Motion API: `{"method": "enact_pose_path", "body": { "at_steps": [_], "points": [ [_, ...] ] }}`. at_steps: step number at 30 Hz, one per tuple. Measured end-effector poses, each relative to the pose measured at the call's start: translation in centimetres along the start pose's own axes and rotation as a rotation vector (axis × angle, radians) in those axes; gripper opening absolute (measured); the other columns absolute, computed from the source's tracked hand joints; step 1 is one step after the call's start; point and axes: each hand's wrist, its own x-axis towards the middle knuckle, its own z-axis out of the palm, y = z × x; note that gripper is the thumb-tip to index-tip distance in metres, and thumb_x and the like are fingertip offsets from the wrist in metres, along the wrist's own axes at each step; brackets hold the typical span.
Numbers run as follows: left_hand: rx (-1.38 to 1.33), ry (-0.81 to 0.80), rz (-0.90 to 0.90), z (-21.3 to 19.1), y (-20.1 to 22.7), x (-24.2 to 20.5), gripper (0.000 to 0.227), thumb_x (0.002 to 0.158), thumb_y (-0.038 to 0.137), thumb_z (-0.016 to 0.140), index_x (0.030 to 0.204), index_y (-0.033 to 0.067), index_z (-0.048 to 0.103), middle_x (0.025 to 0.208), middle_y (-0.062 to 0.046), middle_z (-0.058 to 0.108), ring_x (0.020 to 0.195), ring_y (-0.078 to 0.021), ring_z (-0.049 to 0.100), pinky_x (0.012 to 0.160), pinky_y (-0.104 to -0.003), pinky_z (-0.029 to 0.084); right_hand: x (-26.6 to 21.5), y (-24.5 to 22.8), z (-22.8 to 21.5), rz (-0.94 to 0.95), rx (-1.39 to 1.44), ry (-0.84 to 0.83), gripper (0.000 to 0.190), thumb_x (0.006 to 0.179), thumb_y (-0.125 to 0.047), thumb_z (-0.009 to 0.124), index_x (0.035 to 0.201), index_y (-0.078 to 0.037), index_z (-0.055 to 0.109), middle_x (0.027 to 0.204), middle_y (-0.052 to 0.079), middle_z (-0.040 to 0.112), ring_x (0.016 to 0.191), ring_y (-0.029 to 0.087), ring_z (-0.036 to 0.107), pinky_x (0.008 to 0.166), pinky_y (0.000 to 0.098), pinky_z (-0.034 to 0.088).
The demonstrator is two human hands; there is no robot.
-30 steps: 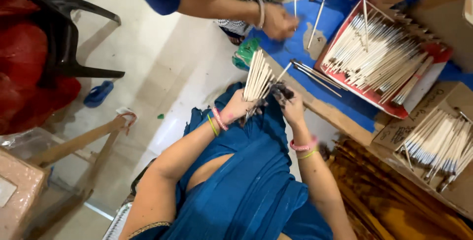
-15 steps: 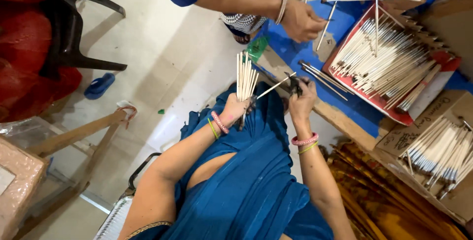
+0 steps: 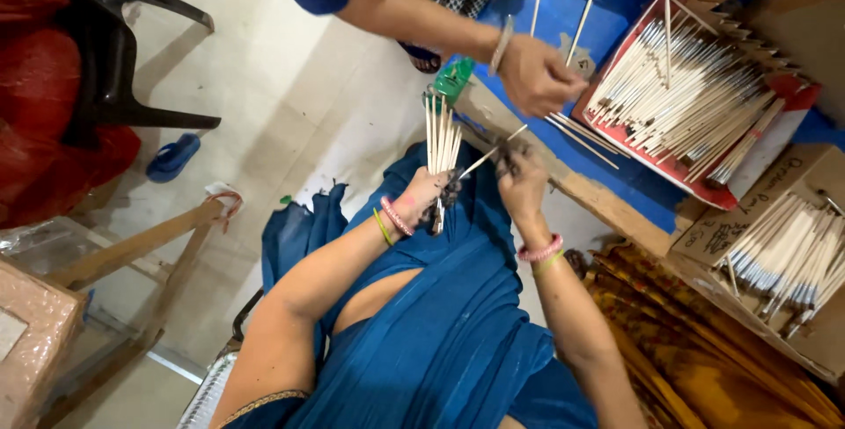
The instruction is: The person sits holding a fan of thin wooden sticks in one hand and works the tip of each stick with a small hand tool, one stick at a time, occasionally reaching to the table for sticks. Another worker at the same table handles trays and boxes of finished sticks.
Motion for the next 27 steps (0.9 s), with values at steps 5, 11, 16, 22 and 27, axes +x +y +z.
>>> {"method": "enact_pose_path", "body": {
  "at_steps": [5,11,16,22,27],
  "points": [
    [-0.213,-0.014,-0.102,-1.3,-2.1,2.2,0.015,0.096,0.017,0.064,0.097,0.0037,0.070,0.069,-0.004,0.063,0.050,-0.0127,0.054,0.044,-0.028,0.043,-1.4,-1.8,1.2,-0.035,-0.022,0.058,0.025,0.081,-0.005,0.071,0.106,0.000,0.074,0.093,0.020,0.063,0.085,0.039,0.062,0.075,0.0472,0.051],
    [-0.095,0.022,-0.017,-0.4,-1.8,1.3,0.015,0.097,0.015,0.066,0.094,0.0001,0.067,0.069,-0.005,0.062,0.052,-0.0135,0.056,0.045,-0.030,0.045,-0.9,-0.6,1.2,0.275,-0.058,0.007,0.018,0.086,-0.007,0.075,0.103,-0.003,0.079,0.084,0.017,0.062,0.076,0.036,0.059,0.070,0.0442,0.047],
    [-0.137,0.027,-0.015,-0.6,-2.7,1.8,0.017,0.093,0.015,0.063,0.098,-0.0002,0.070,0.069,-0.007,0.065,0.050,-0.0145,0.057,0.044,-0.030,0.047,-2.4,-0.3,1.3,0.037,0.080,0.046,0.021,0.083,-0.005,0.072,0.103,-0.001,0.074,0.093,0.019,0.061,0.085,0.035,0.063,0.076,0.0395,0.052],
    [-0.054,0.052,-0.008,0.0,-3.7,2.6,0.019,0.095,0.013,0.063,0.096,-0.0047,0.070,0.070,-0.008,0.066,0.052,-0.0141,0.058,0.045,-0.030,0.047,-1.9,-1.1,1.5,0.170,0.091,0.160,0.025,0.086,-0.003,0.066,0.110,0.002,0.073,0.095,0.020,0.063,0.089,0.037,0.064,0.080,0.0440,0.052],
    [-0.022,0.085,0.004,0.0,-3.0,3.2,0.014,0.094,0.009,0.061,0.097,-0.0020,0.069,0.071,-0.007,0.067,0.053,-0.0150,0.060,0.047,-0.030,0.048,-1.4,0.7,1.5,0.115,-0.016,0.096,0.019,0.085,-0.009,0.073,0.101,-0.001,0.075,0.092,0.021,0.065,0.085,0.039,0.064,0.075,0.0466,0.051]
  ]
}}
